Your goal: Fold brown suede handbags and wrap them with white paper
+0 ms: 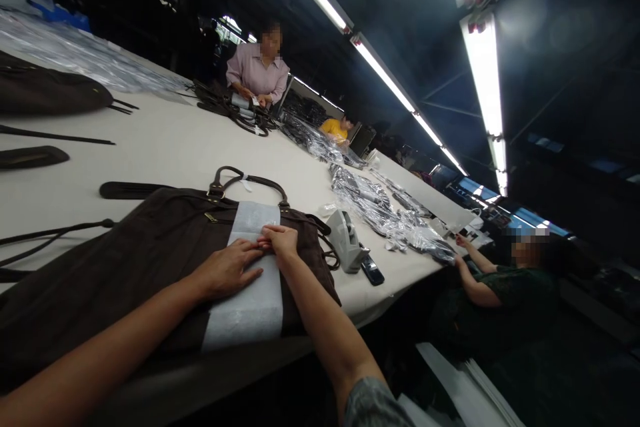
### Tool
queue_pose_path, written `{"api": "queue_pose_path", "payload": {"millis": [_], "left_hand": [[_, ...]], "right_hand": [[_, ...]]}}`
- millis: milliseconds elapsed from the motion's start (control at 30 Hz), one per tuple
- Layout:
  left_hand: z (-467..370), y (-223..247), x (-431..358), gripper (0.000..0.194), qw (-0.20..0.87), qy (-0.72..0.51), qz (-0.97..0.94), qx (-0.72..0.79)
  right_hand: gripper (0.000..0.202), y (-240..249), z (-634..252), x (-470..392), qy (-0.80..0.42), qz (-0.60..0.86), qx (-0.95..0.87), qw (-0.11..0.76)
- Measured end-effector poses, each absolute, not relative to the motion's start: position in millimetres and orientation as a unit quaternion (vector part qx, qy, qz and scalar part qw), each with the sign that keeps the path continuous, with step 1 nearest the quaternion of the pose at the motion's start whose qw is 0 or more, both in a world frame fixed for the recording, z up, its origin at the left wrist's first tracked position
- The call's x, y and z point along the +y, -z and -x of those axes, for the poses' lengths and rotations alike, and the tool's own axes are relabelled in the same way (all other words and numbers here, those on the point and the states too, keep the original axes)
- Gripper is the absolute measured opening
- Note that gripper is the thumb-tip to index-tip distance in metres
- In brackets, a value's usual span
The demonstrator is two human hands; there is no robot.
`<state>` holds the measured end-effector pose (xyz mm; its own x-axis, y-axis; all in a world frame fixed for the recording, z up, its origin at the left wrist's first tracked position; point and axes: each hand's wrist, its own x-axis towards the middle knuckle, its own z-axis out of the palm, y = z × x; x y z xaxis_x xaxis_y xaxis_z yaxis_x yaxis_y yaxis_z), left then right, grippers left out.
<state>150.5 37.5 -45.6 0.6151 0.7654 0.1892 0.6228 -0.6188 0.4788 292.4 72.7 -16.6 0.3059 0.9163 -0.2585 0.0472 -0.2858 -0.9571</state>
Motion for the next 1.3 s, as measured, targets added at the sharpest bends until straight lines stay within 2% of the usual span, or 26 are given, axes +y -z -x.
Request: {"api": "queue_pose_path", "payload": {"millis": [133, 333, 600, 700, 867, 1100, 1167, 1300], "left_hand": [[-150, 45, 37, 0.053, 0.200, -0.200, -0.873, 0.396], [-151, 44, 38, 0.053, 0.210, -0.206, -0.872, 0.392], [-150, 54, 45, 0.048, 0.205, -0.248, -0.873, 0.368], [-148, 56, 46, 0.044, 0.201, -0.261, -0.873, 0.360], [-147, 59, 48, 0.041, 0.202, -0.270, -0.873, 0.352], [-147, 64, 49, 0.037, 0.197, -0.270, -0.875, 0.350], [-148, 64, 49, 0.037, 0.195, -0.271, -0.876, 0.349], [-147, 66, 50, 0.041, 0.195, -0.274, -0.873, 0.354]], "right_hand": [[0.012, 25, -294, 74, -0.458, 0.661, -0.375, 0.462], [0.032, 32, -300, 79, -0.451, 0.667, -0.394, 0.443], [0.029, 36, -311, 85, -0.433, 0.678, -0.460, 0.376], [0.031, 34, -317, 77, -0.367, 0.706, -0.504, 0.336], [0.034, 20, -316, 57, -0.205, 0.763, -0.585, 0.182], [0.027, 19, -305, 32, -0.020, 0.689, -0.693, 0.210], [0.030, 22, -305, 25, 0.014, 0.673, -0.716, 0.185], [0.045, 25, -307, 24, 0.008, 0.681, -0.724, 0.112]]}}
